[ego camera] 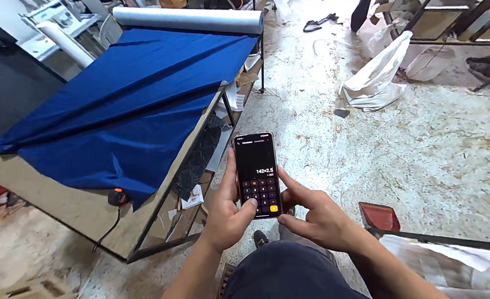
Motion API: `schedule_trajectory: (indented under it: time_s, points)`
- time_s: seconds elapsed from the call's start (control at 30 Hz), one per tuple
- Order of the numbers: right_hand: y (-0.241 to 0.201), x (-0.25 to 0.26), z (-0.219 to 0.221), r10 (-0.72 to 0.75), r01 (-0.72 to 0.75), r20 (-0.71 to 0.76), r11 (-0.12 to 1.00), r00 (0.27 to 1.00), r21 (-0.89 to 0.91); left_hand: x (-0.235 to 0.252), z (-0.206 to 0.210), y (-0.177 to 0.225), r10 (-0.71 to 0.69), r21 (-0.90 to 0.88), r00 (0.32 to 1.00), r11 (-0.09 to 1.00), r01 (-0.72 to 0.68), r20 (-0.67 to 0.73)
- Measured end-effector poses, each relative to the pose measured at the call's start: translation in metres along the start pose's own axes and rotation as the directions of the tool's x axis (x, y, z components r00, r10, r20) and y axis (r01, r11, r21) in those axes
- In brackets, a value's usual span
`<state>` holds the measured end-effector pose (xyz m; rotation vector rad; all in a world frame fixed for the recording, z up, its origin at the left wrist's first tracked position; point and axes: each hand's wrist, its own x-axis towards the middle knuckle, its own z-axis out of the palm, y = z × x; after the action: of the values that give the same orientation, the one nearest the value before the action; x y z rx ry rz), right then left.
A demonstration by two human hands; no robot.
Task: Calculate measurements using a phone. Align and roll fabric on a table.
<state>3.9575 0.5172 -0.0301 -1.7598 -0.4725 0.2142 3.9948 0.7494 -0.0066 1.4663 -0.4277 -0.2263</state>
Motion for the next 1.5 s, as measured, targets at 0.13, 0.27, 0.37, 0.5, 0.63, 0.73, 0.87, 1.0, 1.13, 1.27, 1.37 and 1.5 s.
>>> schedule_trajectory:
  time_s: [0.13,0.27,0.37,0.5,0.63,0.73,0.87,1.0,1.13,1.27,1.37,1.5]
  points:
    - [0.024,0.052,-0.036,-0.022,0.021,0.015,1.000,1.000,0.013,0.061,-0.014,-0.013,-0.011,0.003,1.000,1.000,0.011,-0.010]
    - [0.046,0.109,-0.087,-0.053,0.053,0.045,0.998,0.998,0.015,0.132,-0.021,-0.026,-0.001,0.018,1.000,1.000,0.001,-0.027]
    - [0.058,0.152,-0.132,-0.072,0.072,0.059,0.997,0.996,-0.004,0.190,-0.023,-0.031,0.015,0.016,0.999,1.000,-0.014,-0.052]
    - [0.068,0.204,-0.188,-0.090,0.092,0.104,0.995,0.991,-0.022,0.258,-0.021,-0.033,0.035,-0.014,0.996,0.999,-0.036,-0.079]
    - [0.080,0.249,-0.227,-0.079,0.083,0.144,0.996,0.986,-0.026,0.306,-0.025,-0.039,0.018,-0.005,0.991,1.000,-0.018,-0.130]
    - [0.091,0.277,-0.243,-0.065,0.066,0.168,0.998,0.984,0.000,0.335,-0.033,-0.044,-0.017,-0.007,0.988,1.000,0.016,-0.156]
    - [0.109,0.318,-0.260,-0.039,0.034,0.178,0.999,0.983,0.028,0.376,-0.050,-0.056,-0.028,-0.009,0.985,1.000,0.027,-0.171]
    - [0.128,0.366,-0.273,-0.033,0.028,0.193,0.999,0.981,0.032,0.417,-0.076,-0.071,-0.031,-0.002,0.983,1.000,0.031,-0.181]
    - [0.140,0.426,-0.285,-0.036,0.033,0.201,0.999,0.979,0.019,0.467,-0.113,-0.088,0.013,-0.038,0.984,0.999,-0.020,-0.177]
    - [0.144,0.491,-0.299,-0.045,0.049,0.192,0.999,0.980,-0.017,0.522,-0.152,-0.099,0.055,-0.088,0.981,0.994,-0.072,-0.185]
    - [0.150,0.539,-0.307,-0.060,0.064,0.185,0.998,0.981,-0.018,0.560,-0.182,-0.098,0.076,-0.113,0.979,0.989,-0.099,-0.189]
    - [0.164,0.593,-0.311,-0.051,0.056,0.157,0.998,0.986,-0.026,0.608,-0.225,-0.109,0.124,-0.219,0.981,0.963,-0.155,-0.151]
